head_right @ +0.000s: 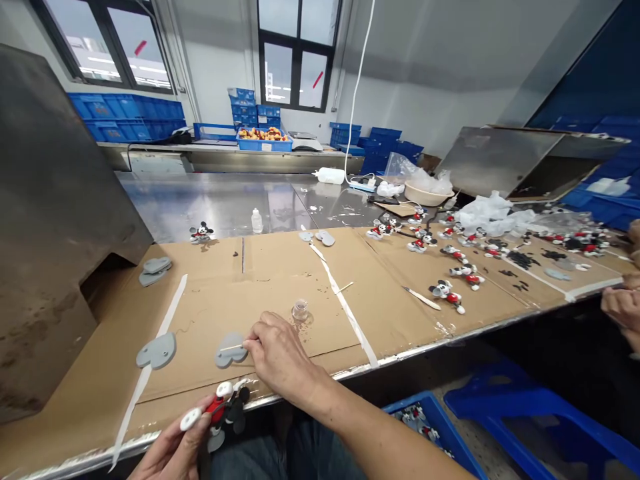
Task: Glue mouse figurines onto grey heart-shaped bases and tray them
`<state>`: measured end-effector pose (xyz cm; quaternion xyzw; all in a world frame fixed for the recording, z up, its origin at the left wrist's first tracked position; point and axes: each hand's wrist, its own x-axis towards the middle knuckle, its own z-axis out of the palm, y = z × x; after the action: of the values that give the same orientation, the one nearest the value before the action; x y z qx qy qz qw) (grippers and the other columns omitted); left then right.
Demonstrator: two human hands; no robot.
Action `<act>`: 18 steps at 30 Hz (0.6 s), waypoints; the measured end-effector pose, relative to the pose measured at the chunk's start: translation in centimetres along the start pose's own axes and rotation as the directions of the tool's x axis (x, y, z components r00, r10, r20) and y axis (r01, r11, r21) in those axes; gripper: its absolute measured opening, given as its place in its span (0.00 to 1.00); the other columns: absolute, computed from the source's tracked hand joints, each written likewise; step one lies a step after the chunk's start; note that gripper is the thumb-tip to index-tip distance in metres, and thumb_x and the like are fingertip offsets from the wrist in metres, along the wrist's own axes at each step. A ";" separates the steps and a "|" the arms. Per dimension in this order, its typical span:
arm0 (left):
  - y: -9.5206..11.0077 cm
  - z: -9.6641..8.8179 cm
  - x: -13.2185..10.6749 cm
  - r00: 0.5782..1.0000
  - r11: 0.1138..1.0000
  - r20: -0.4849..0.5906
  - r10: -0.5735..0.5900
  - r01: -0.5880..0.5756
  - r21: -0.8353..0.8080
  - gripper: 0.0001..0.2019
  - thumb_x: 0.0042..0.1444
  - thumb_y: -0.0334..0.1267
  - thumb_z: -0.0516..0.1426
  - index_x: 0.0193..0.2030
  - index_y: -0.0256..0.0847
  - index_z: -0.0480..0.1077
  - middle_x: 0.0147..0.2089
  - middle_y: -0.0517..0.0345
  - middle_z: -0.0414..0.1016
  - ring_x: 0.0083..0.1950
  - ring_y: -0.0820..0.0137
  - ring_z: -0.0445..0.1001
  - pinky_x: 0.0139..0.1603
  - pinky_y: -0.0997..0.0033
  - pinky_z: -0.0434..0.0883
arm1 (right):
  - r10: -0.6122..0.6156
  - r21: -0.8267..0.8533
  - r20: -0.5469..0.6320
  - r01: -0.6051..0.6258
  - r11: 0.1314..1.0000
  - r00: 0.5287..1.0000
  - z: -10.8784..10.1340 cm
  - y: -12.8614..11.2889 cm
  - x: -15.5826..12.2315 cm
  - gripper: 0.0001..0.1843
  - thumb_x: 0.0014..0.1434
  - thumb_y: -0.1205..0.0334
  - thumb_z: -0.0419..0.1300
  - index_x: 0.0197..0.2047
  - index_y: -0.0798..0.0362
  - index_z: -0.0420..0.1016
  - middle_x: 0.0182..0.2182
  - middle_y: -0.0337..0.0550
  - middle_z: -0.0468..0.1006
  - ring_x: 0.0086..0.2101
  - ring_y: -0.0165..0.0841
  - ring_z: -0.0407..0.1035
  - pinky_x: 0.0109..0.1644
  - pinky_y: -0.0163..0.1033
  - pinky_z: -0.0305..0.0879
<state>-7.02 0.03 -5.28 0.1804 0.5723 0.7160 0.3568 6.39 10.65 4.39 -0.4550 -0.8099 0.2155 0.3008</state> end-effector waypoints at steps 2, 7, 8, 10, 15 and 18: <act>-0.1 -0.1 0.2 1.000 1.000 -0.026 0.000 0.000 -0.022 0.21 0.33 0.46 0.72 0.34 0.36 0.79 0.36 0.52 0.83 0.39 0.61 0.81 0.42 0.71 0.79 | -0.004 -0.027 0.033 0.005 1.000 0.999 0.8 -0.1 0.3 0.06 0.58 0.72 0.59 0.30 0.56 0.74 0.29 0.40 0.72 0.34 0.31 0.67 0.40 0.35 0.60; 0.0 -0.1 0.4 0.999 0.995 -0.025 -0.042 0.039 -0.094 0.18 0.33 0.41 0.72 0.32 0.36 0.80 0.32 0.52 0.83 0.35 0.64 0.81 0.40 0.74 0.79 | 0.019 -0.068 0.059 -0.015 0.998 0.998 1.5 0.0 0.4 0.06 0.58 0.73 0.60 0.29 0.56 0.74 0.28 0.40 0.71 0.32 0.30 0.66 0.37 0.35 0.60; 0.1 0.0 0.4 0.998 0.993 -0.025 -0.057 0.054 -0.106 0.18 0.32 0.41 0.73 0.32 0.36 0.80 0.32 0.52 0.82 0.34 0.64 0.81 0.40 0.75 0.79 | 0.017 -0.069 0.061 -0.013 0.998 0.998 1.6 0.0 0.5 0.07 0.58 0.73 0.60 0.29 0.56 0.74 0.28 0.40 0.71 0.32 0.30 0.66 0.37 0.35 0.59; 0.2 0.1 0.3 0.995 0.988 -0.041 -0.091 0.085 -0.129 0.18 0.30 0.40 0.73 0.31 0.36 0.80 0.31 0.52 0.82 0.34 0.65 0.81 0.39 0.77 0.78 | 0.011 -0.066 0.054 -0.007 0.998 0.999 1.7 0.2 0.5 0.07 0.58 0.73 0.60 0.29 0.56 0.74 0.28 0.40 0.71 0.32 0.30 0.66 0.37 0.34 0.59; 0.6 0.3 0.0 0.990 0.980 -0.038 -0.136 0.129 -0.151 0.18 0.30 0.39 0.73 0.32 0.36 0.80 0.33 0.51 0.83 0.35 0.65 0.81 0.41 0.77 0.77 | 0.012 -0.056 0.039 -0.010 0.998 0.999 1.8 0.2 0.5 0.07 0.58 0.74 0.59 0.29 0.56 0.74 0.28 0.40 0.70 0.33 0.31 0.66 0.37 0.35 0.60; 0.6 0.3 0.1 0.992 0.984 -0.037 -0.122 0.116 -0.137 0.18 0.31 0.39 0.73 0.32 0.36 0.80 0.34 0.51 0.83 0.36 0.64 0.81 0.43 0.74 0.78 | 0.011 -0.012 0.011 -0.011 1.000 1.000 1.2 -0.2 0.2 0.08 0.58 0.74 0.59 0.28 0.55 0.73 0.27 0.39 0.70 0.31 0.30 0.66 0.36 0.34 0.60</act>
<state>-7.06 0.23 -4.69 0.1053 0.5405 0.7343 0.3970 5.39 10.59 3.69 -0.4602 -0.8103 0.2149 0.2922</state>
